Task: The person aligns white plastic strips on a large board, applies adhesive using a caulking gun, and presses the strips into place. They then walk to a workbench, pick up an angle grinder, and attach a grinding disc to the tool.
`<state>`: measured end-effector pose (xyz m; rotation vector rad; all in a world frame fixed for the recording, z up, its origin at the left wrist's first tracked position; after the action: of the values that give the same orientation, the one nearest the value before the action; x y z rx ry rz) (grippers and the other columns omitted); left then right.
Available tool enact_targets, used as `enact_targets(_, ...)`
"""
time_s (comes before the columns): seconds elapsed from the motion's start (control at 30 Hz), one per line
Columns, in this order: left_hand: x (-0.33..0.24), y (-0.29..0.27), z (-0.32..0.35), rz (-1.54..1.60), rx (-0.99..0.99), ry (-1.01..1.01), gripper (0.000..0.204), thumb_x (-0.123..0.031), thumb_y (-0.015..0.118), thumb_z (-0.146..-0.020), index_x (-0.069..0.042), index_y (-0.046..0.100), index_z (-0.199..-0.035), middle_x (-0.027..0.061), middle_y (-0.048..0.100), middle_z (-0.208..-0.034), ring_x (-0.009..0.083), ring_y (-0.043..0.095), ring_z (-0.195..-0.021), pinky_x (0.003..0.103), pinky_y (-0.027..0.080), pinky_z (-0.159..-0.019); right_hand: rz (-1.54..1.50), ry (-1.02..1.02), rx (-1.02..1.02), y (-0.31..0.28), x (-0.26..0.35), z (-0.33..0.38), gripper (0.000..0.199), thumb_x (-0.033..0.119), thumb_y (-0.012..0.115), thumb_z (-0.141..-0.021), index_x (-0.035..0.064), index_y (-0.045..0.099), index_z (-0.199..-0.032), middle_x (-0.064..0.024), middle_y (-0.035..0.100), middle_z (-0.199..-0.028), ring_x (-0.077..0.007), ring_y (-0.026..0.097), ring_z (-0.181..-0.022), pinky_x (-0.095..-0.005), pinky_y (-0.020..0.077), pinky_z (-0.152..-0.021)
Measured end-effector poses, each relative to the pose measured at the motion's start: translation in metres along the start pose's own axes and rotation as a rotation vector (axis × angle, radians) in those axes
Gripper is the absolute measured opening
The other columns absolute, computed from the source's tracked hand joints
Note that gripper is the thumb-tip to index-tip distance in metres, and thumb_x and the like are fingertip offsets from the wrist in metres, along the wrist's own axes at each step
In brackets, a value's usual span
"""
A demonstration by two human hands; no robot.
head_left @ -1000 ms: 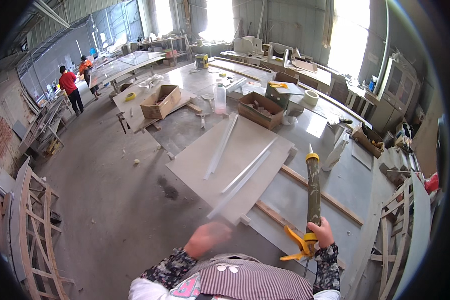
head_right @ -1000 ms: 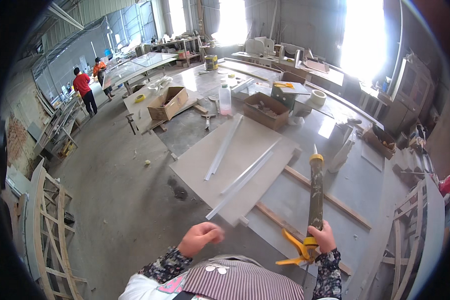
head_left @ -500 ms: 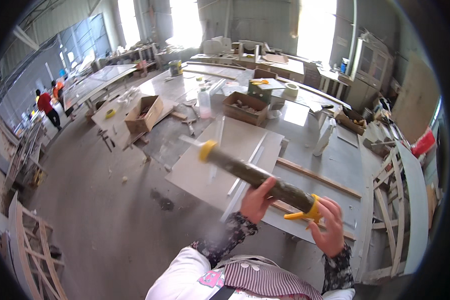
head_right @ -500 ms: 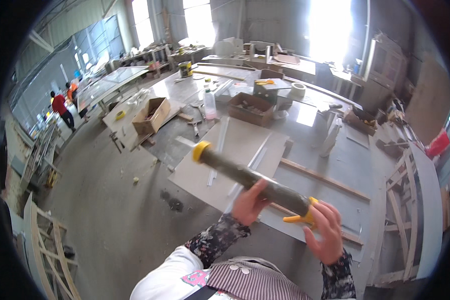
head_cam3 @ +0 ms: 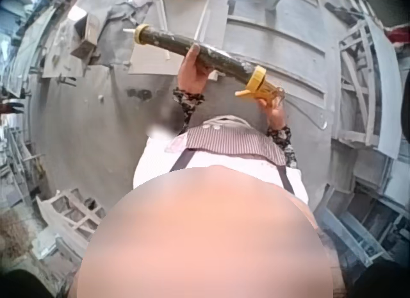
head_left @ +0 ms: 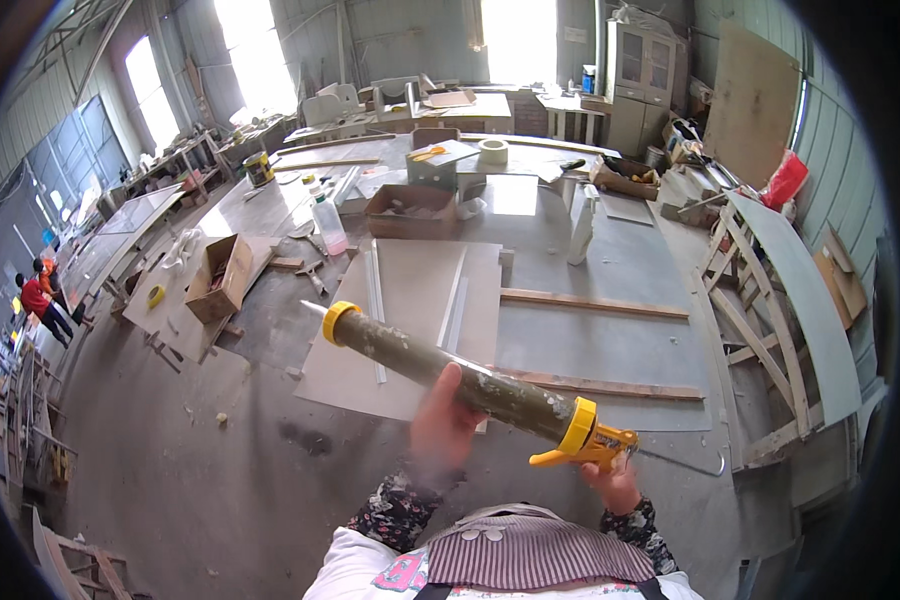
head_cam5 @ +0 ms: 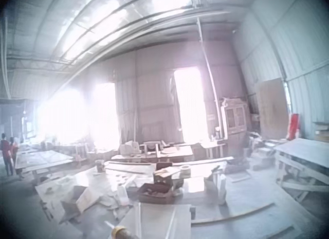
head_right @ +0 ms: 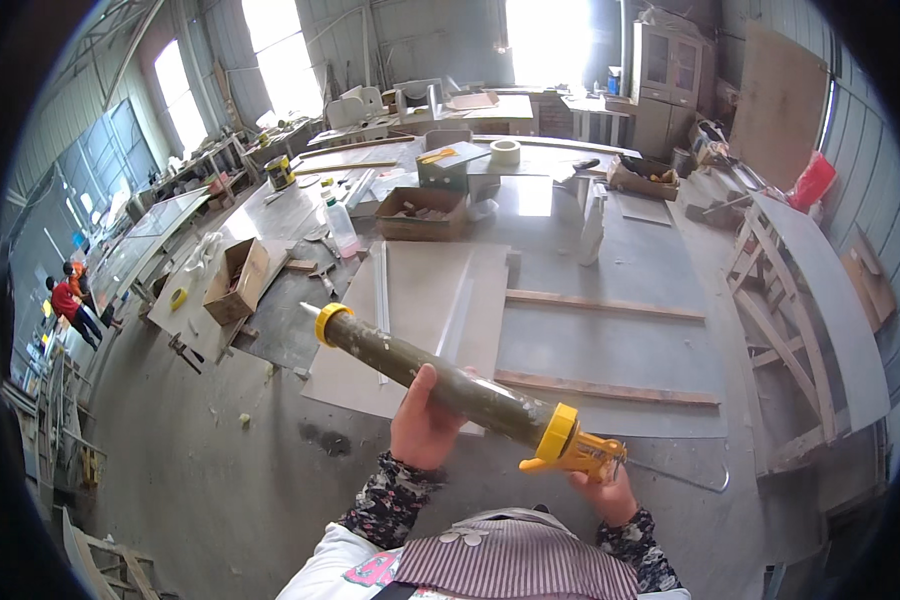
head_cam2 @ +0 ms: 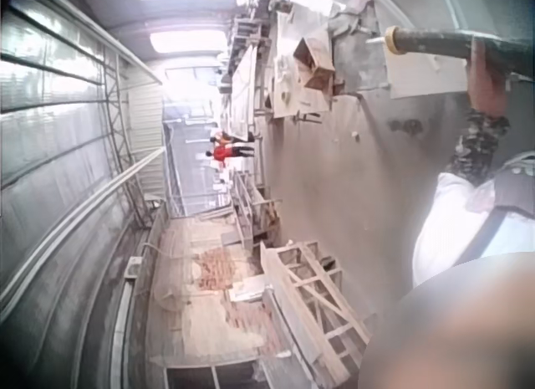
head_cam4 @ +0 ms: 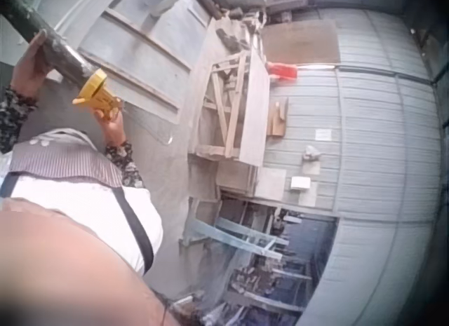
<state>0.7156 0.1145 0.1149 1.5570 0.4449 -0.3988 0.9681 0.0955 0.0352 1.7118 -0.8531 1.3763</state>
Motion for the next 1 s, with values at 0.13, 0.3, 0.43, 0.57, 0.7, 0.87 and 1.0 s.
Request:
enact_targets(0.13, 0.005, 0.016, -0.003, -0.249, 0.03, -0.001, 0.037, -0.032, 0.051, -0.097, -0.001, 0.05, -0.117, 0.0142, 0.059, -0.114, 0.0271, 0.058, -0.105, 0.041, 0.047, -0.091, -0.15, -0.089, -0.027, 0.039, -0.005, 0.019, 0.048, -0.01, 0.044, -0.082, 0.0031, 0.047, -0.128, -0.0183, 0.055, -0.128, -0.0315, 0.055, -0.118, -0.046, 0.0447, -0.101)
enact_targets(0.3, 0.053, 0.043, -0.017, -1.383, 0.696, 0.034, 0.041, -0.022, 0.069, -0.085, -0.008, 0.055, -0.121, 0.0086, 0.063, -0.097, 0.0165, 0.065, -0.077, 0.029, 0.053, -0.067, -0.633, -0.189, -0.214, 0.018, 0.009, 0.032, 0.053, -0.015, 0.04, -0.075, 0.0053, 0.053, -0.122, -0.0144, 0.055, -0.128, -0.0322, 0.053, -0.121, -0.0541, 0.044, -0.101)
enact_targets(0.43, 0.04, -0.04, -0.053, -1.521, 0.266, 0.014, 0.029, -0.016, 0.066, -0.085, -0.006, 0.062, -0.112, 0.0142, 0.066, -0.096, 0.0211, 0.065, -0.08, 0.032, 0.053, -0.067, -0.715, -0.231, -0.409, -0.024, 0.023, 0.058, 0.053, -0.015, 0.038, -0.072, 0.0046, 0.059, -0.116, -0.0125, 0.061, -0.121, -0.0301, 0.056, -0.118, -0.0546, 0.0462, -0.098)
enact_targets(0.57, -0.002, -0.109, -0.075, -2.102, -0.076, 0.362, 0.02, -0.019, 0.063, -0.082, -0.002, 0.062, -0.094, 0.0185, 0.063, -0.091, 0.0345, 0.062, -0.085, 0.043, 0.051, -0.076, -0.754, -0.226, -0.496, -0.036, 0.021, 0.083, 0.049, -0.012, 0.038, -0.075, 0.0013, 0.058, -0.117, -0.013, 0.064, -0.116, -0.0296, 0.059, -0.115, -0.0517, 0.0487, -0.096)
enact_targets(0.7, 0.003, -0.166, -0.088, -2.216, -0.231, 0.15, 0.019, -0.02, 0.062, -0.081, -0.001, 0.059, -0.081, 0.0175, 0.062, -0.086, 0.0359, 0.061, -0.087, 0.045, 0.049, -0.077, -0.772, -0.216, -0.532, -0.035, 0.017, 0.089, 0.049, -0.01, 0.04, -0.076, 0.0005, 0.057, -0.121, -0.0149, 0.063, -0.116, -0.0301, 0.059, -0.115, -0.0482, 0.0495, -0.096)
enact_targets(0.87, -0.003, -0.163, -0.082, -2.093, -0.207, 0.263, 0.022, -0.023, 0.058, -0.08, -0.001, 0.057, -0.077, 0.0215, 0.06, -0.084, 0.0407, 0.059, -0.081, 0.049, 0.047, -0.072, -0.781, -0.203, -0.581, -0.035, 0.017, 0.101, 0.053, -0.006, 0.039, -0.076, 0.0004, 0.054, -0.126, -0.0178, 0.062, -0.118, -0.0313, 0.059, -0.114, -0.0435, 0.0509, -0.095)
enact_targets(1.0, 0.003, -0.165, -0.055, -1.609, -0.304, 0.175, 0.015, -0.014, 0.055, -0.086, 0.0, 0.051, -0.085, 0.0216, 0.058, -0.083, 0.0405, 0.056, -0.078, 0.046, 0.046, -0.071, -0.655, -0.216, -0.639, -0.046, 0.02, 0.122, 0.055, -0.005, 0.036, -0.076, -0.0006, 0.052, -0.128, -0.0189, 0.061, -0.12, -0.0322, 0.06, -0.112, -0.041, 0.052, -0.094)
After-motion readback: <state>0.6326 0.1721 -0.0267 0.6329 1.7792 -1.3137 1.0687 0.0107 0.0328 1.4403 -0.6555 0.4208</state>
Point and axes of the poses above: each hand's wrist, its own z-axis away from the middle knuckle, its own y-axis out of the palm, x = y × z, the point moved 9 cm from there along -z, towards the middle knuckle
